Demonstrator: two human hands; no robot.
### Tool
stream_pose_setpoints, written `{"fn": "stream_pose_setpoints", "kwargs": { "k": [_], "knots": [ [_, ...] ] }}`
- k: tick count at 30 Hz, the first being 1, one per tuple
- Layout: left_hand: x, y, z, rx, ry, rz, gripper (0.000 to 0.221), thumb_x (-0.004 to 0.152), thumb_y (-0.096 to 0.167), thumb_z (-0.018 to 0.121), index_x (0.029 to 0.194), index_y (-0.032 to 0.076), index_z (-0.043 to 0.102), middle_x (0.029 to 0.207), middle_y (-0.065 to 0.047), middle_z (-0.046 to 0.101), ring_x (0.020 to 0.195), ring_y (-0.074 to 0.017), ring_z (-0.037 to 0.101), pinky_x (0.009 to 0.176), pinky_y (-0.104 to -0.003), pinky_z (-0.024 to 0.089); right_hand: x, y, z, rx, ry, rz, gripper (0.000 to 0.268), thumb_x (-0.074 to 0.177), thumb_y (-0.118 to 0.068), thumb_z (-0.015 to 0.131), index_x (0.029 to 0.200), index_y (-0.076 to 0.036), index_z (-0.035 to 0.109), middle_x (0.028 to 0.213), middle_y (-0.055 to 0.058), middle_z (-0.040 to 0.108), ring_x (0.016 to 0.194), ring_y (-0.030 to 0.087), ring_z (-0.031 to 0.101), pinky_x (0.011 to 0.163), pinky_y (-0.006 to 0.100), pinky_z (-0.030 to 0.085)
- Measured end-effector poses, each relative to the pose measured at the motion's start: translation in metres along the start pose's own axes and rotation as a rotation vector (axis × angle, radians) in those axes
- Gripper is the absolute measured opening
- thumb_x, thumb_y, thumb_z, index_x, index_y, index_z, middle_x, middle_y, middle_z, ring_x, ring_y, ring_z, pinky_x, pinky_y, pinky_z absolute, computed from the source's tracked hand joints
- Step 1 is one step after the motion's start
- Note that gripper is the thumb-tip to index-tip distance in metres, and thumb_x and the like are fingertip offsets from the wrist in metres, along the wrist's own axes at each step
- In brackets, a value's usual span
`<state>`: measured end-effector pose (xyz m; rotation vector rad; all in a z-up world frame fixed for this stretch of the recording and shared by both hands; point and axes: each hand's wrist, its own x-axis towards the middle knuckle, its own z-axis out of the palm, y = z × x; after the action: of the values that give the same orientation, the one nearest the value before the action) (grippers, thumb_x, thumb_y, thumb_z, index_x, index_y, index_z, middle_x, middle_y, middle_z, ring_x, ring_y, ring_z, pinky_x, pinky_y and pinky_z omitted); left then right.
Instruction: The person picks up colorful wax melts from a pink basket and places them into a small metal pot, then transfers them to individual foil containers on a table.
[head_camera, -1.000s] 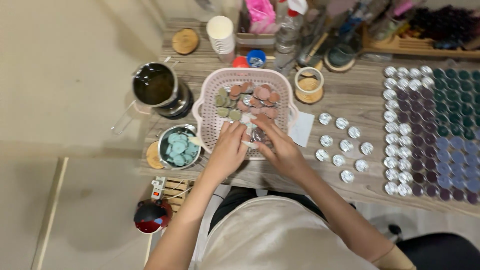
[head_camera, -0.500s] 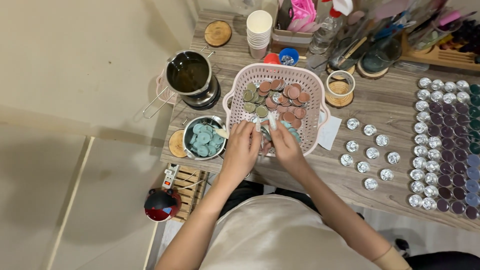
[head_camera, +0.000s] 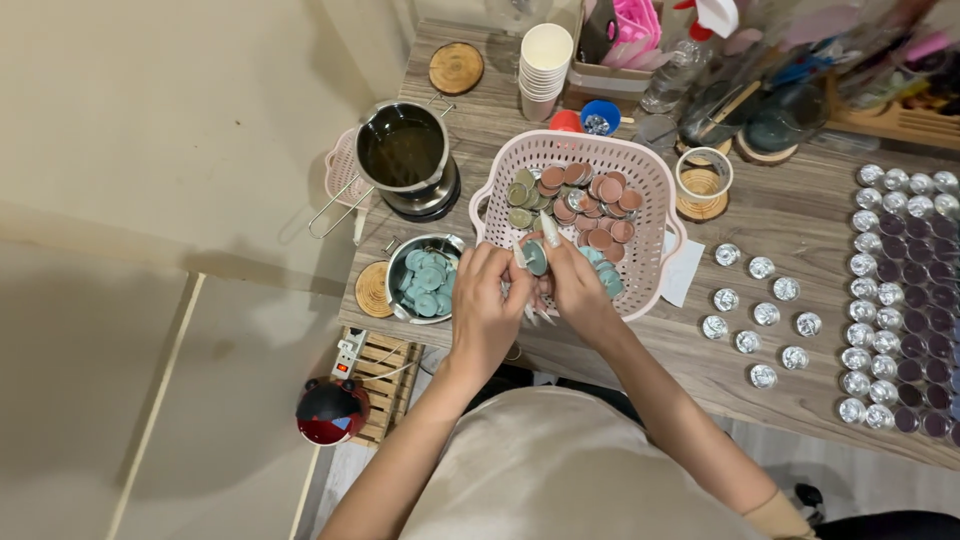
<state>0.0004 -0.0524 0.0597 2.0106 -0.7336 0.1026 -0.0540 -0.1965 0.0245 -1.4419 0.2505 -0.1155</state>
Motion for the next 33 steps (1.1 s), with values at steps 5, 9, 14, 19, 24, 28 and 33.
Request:
{"fn": "stream_pose_setpoints", "kwargs": {
  "k": [5,9,14,19,24,28,33],
  "knots": [
    [0.004,-0.009,-0.006,-0.015,0.052,0.017,0.008,0.093,0.006,0.062,0.086,0.001,0.060,0.085,-0.010,0.056,0.084,-0.0296,0.052,0.077,-0.041,0.044,0.011,-0.001,0.012,0.185,-0.032,0.044,0.043,0.116,-0.028,0.028,0.120,0.004,0.057,0.081,0.004,0.055,0.063,0.009,0.048,0.055,0.024,0.045],
    [0.003,-0.016,-0.008,0.030,0.093,0.022,0.010,0.094,0.006,0.063,0.086,0.002,0.060,0.082,-0.009,0.054,0.084,-0.0297,0.051,0.077,-0.041,0.044,0.015,-0.004,0.022,0.099,-0.022,0.006,0.038,0.112,-0.026,0.030,0.124,0.001,0.055,0.082,0.004,0.058,0.063,0.008,0.051,0.056,0.023,0.046],
    [0.000,-0.023,-0.015,0.026,0.067,-0.082,0.013,0.094,0.005,0.065,0.083,0.002,0.060,0.084,-0.009,0.053,0.083,-0.0287,0.051,0.078,-0.041,0.043,0.019,-0.008,0.033,-0.040,-0.011,-0.014,0.034,0.111,-0.022,0.033,0.126,0.000,0.055,0.084,0.002,0.061,0.063,0.007,0.052,0.056,0.023,0.046],
    [-0.001,-0.027,-0.017,0.059,0.113,-0.014,0.007,0.093,0.004,0.063,0.089,0.000,0.059,0.087,-0.011,0.054,0.086,-0.0301,0.051,0.080,-0.042,0.043,0.021,-0.010,0.038,0.024,-0.020,0.063,0.035,0.110,-0.023,0.035,0.125,-0.001,0.058,0.082,0.002,0.059,0.062,0.008,0.050,0.053,0.023,0.042],
    [0.000,-0.029,-0.025,0.096,0.095,0.063,0.004,0.098,0.002,0.059,0.097,-0.002,0.059,0.093,-0.014,0.056,0.089,-0.0321,0.053,0.081,-0.043,0.044,0.027,-0.007,0.041,0.366,-0.068,0.231,0.042,0.109,-0.034,0.029,0.120,-0.004,0.056,0.081,0.002,0.061,0.060,0.008,0.054,0.053,0.024,0.046],
    [0.005,-0.026,-0.032,0.099,0.067,0.036,0.011,0.100,0.002,0.056,0.107,-0.003,0.062,0.095,-0.016,0.056,0.091,-0.0347,0.054,0.082,-0.045,0.044,0.029,-0.005,0.048,0.173,-0.101,0.153,0.038,0.113,-0.035,0.035,0.126,-0.007,0.057,0.082,0.000,0.055,0.063,0.004,0.048,0.056,0.022,0.042],
    [0.006,-0.025,-0.028,0.083,0.071,0.061,0.008,0.102,0.006,0.057,0.101,-0.002,0.060,0.095,-0.015,0.056,0.092,-0.0357,0.056,0.082,-0.046,0.046,0.025,-0.009,0.050,0.278,-0.131,0.142,0.032,0.112,-0.032,0.041,0.129,-0.009,0.056,0.090,-0.003,0.055,0.066,0.003,0.045,0.058,0.021,0.039]
  ]
}}
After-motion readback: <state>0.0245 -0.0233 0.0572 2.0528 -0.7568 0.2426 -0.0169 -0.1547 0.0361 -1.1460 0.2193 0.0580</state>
